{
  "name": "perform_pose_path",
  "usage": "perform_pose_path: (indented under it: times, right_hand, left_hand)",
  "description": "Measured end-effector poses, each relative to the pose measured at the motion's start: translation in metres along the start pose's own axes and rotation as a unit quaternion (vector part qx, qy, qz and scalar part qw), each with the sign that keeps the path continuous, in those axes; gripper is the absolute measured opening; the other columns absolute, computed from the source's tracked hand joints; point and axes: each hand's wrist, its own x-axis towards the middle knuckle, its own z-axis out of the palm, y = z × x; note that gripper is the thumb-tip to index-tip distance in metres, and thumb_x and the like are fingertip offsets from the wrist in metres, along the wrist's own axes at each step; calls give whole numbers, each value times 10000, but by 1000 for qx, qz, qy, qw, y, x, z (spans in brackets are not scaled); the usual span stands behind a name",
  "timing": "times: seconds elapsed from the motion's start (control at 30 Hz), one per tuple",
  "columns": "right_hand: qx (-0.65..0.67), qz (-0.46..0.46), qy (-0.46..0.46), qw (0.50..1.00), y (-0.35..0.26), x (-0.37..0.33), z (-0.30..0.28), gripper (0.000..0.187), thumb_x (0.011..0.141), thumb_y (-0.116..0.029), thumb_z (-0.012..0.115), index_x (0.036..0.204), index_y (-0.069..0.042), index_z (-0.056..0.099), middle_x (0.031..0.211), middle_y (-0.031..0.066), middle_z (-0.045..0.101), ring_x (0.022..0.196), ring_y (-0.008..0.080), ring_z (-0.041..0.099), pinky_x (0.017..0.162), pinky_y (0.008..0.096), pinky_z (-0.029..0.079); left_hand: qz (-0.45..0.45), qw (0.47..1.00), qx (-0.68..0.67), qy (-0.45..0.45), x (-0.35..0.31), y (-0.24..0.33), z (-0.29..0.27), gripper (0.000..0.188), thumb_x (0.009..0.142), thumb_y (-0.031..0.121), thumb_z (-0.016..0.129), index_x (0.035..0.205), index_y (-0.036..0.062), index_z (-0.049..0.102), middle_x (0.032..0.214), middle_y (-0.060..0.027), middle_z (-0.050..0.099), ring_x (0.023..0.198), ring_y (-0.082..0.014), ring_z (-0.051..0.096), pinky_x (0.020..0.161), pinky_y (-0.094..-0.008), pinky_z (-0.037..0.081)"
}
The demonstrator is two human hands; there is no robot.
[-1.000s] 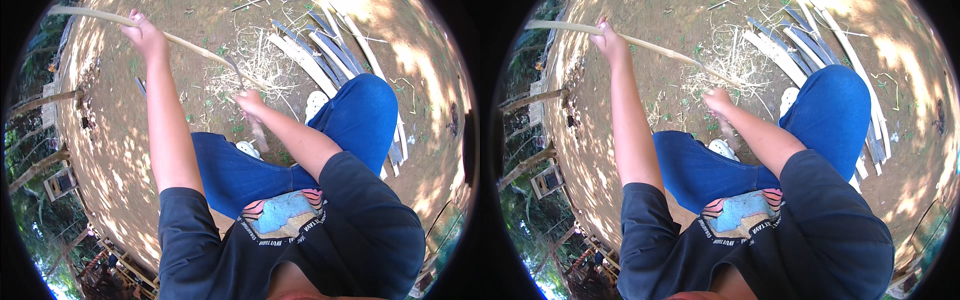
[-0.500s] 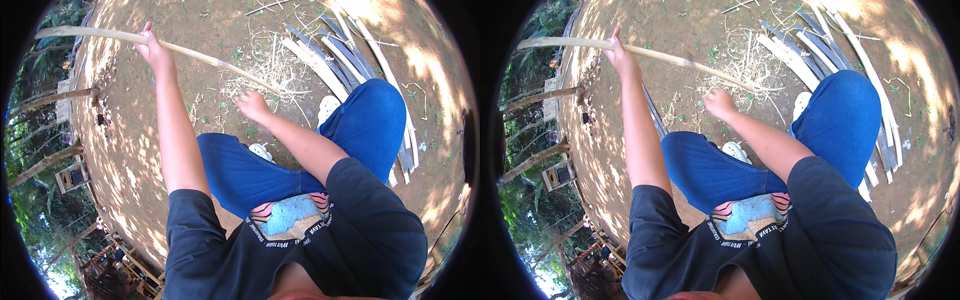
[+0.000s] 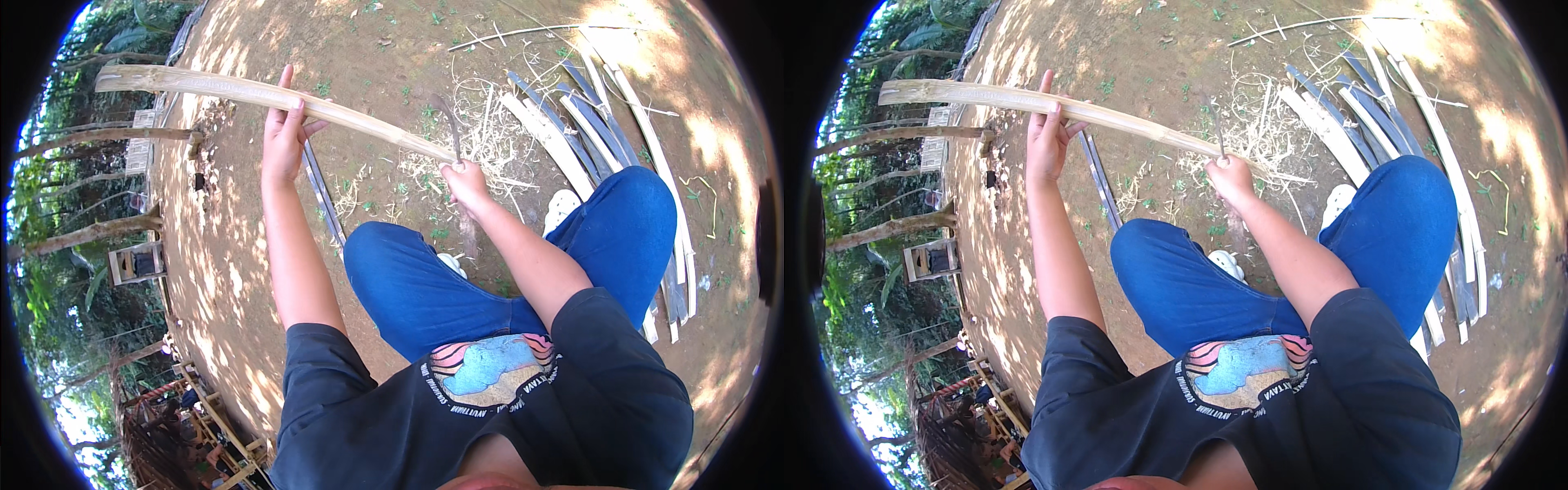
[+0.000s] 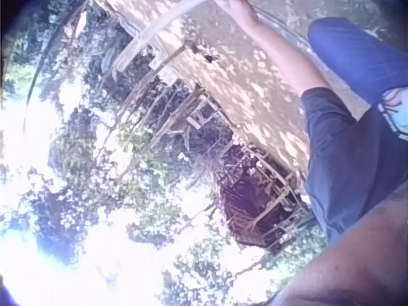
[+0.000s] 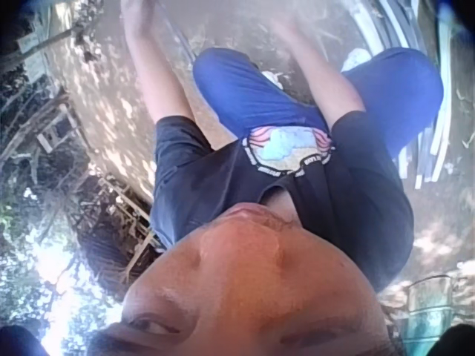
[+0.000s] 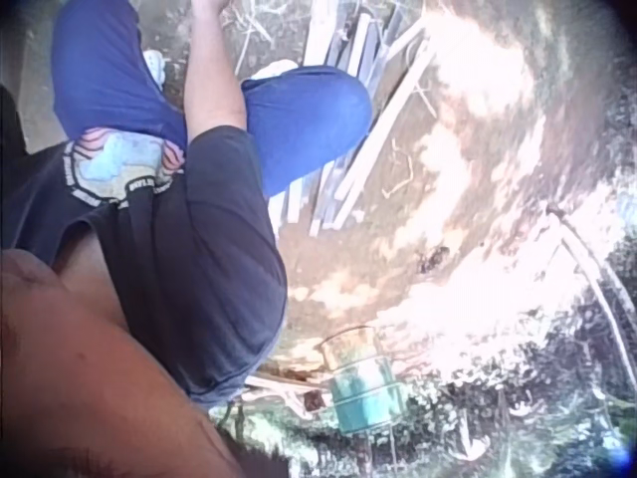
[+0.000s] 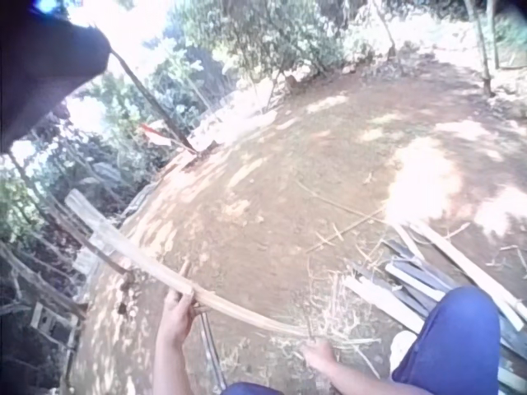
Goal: The person shaves a long strip of bamboo with a sickle while seated outdoors, removing thin layers of wood to smooth the surface.
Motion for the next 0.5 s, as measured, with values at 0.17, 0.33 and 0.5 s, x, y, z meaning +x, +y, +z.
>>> perform_pose_path:
  times: [0.17, 0.33, 0.5]
  right_hand:
    - [-15, -43, -71, 996, -36, -30, 23, 231, 905, -246, 666, 888, -33, 576, 637, -11, 511, 487, 87, 492, 421, 269, 445]
    - [6, -65, -95, 993, -58, -52, 32, 310, 897, -304, 678, 957, -5, 620, 650, 4, 535, 505, 106, 536, 446, 274, 471]
    - [1, -82, -136, 987, -84, -80, 35, 281, 918, -294, 671, 798, -81, 532, 631, -27, 494, 515, 75, 509, 457, 257, 465]
  left_hand:
    - [65, 994, 79, 42, -13, 6, 15, 566, 959, 258, 618, 1452, 76, 408, 1237, -69, 556, 1152, -242, 604, 946, -380, 538]
    - [205, 978, -31, 22, -17, 67, -1, 1020, 798, 763, 556, 1512, 86, 289, 1490, -209, 362, 1331, -350, 439, 1120, -481, 356]
    - [338, 931, -111, 77, -8, 188, -46, 1020, 763, 843, 462, 1428, 80, 338, 1393, -226, 421, 1212, -395, 494, 1012, -502, 448]
